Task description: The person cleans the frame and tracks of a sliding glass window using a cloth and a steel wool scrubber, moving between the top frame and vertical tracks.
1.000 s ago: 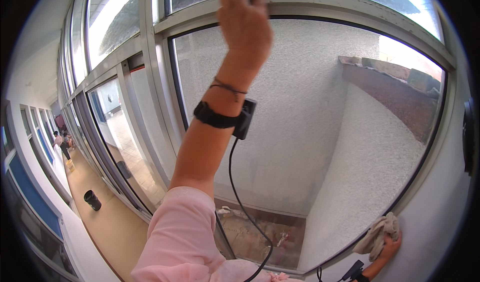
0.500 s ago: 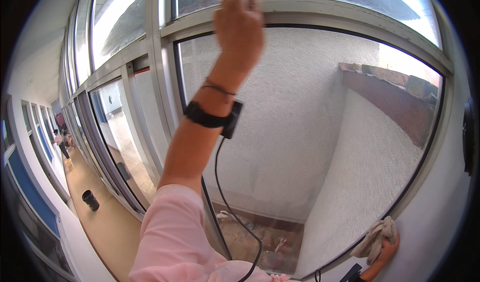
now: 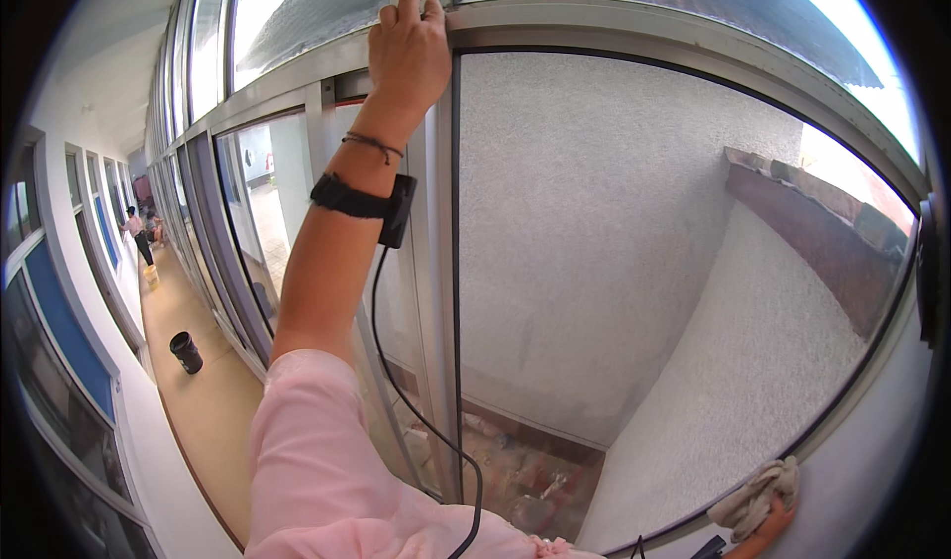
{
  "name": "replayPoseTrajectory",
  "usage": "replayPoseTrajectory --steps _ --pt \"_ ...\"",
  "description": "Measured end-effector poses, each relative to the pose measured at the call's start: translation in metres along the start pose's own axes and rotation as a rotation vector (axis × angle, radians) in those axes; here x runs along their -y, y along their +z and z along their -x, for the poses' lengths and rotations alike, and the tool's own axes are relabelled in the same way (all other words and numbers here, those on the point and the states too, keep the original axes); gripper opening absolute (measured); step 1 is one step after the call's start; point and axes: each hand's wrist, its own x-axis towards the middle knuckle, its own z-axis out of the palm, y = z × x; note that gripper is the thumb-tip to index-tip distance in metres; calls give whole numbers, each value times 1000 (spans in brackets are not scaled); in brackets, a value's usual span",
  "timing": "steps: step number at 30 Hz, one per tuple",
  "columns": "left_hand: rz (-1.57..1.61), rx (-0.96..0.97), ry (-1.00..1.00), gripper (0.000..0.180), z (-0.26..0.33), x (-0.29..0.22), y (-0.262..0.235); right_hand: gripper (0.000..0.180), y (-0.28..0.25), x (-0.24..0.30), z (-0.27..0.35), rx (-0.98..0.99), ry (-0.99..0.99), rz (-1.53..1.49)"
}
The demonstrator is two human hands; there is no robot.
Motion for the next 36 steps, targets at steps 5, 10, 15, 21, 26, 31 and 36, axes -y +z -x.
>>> replayPoseTrajectory --steps 5,10,15,21,26,31,36 --pt "249 -82 -78 41 9 -39 -7 40 43 21 8 131 -14 -76" --pt "1121 49 120 53 108 -110 -91 45 101 44 22 307 0 -331" --pt "1894 524 -646 44 220 -128 -135 41 202 112 94 629 148 -321" --pt "2188 644 -1164 30 300 -195 -144 52 267 83 98 1320 278 -567" --pt "1800 752 -755 40 319 -186 -155 83 286 77 119 1274 352 -539" --pt "2292 963 -1125 111 325 -174 -175 84 295 88 138 1061 160 -477" --pt "2502 1095 -1254 109 329 -163 -175 83 306 95 150 827 -346 -217"
